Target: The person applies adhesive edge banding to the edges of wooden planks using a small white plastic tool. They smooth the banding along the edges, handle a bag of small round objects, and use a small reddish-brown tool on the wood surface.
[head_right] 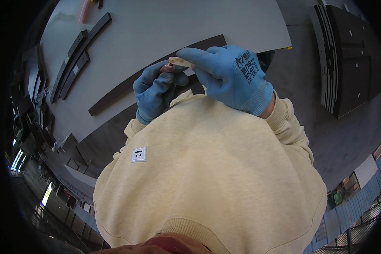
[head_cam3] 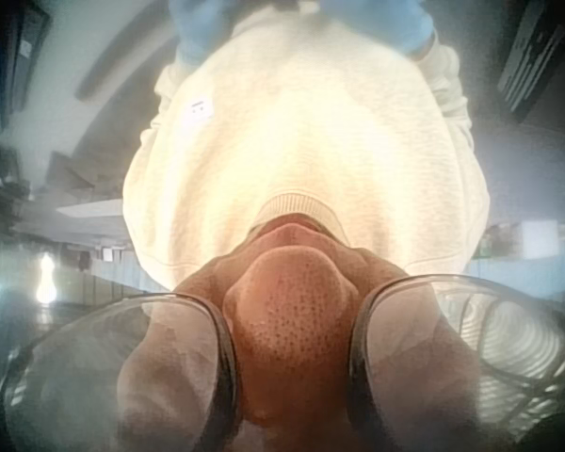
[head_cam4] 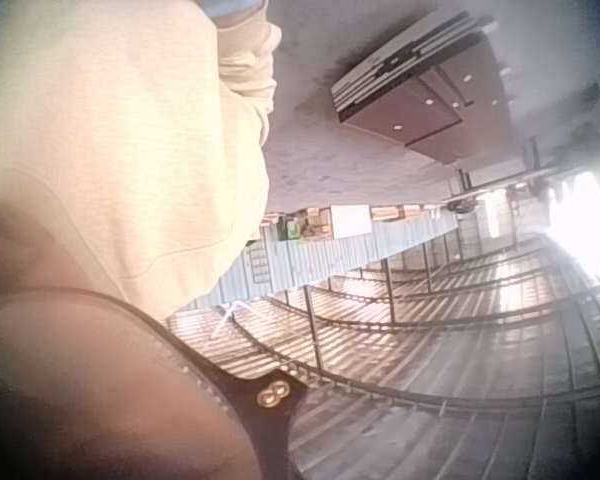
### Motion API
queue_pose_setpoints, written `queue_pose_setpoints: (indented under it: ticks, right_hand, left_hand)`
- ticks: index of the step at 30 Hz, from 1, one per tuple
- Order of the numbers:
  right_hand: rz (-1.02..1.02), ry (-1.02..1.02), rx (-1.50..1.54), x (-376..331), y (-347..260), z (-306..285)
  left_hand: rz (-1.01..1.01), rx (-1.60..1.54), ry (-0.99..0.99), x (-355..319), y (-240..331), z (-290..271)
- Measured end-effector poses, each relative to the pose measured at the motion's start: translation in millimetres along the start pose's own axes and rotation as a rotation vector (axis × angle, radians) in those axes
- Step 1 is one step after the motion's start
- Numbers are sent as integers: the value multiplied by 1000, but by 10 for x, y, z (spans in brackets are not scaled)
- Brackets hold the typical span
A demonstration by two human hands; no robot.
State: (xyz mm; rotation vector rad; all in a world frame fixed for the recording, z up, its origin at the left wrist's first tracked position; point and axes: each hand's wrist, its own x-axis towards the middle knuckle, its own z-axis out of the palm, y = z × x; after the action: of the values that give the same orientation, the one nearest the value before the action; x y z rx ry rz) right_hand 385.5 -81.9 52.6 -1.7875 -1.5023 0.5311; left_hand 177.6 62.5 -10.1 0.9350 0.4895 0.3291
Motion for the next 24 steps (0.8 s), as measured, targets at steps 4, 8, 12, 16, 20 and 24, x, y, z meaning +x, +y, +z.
queue_pose_setpoints:
  ticks: [4,8,12,16,20,24]
  right_hand:
    - [3,-7,5,10,17,-2]
    - [7,-11,11,22,31,1]
    - [9,-14,3,35,44,-5]
    - [14,-21,-10,52,62,-10]
    - [17,-21,-15,61,80,-19]
    - [34,-37,-4,65,112,-22]
  left_hand:
    - [14,-20,-5,10,-6,12]
    - [27,-10,-5,24,-3,20]
    - [-4,12,9,43,12,13]
    - [-10,24,4,66,26,17]
    - [-45,59,22,83,45,31]
    - [-35,38,10,126,57,47]
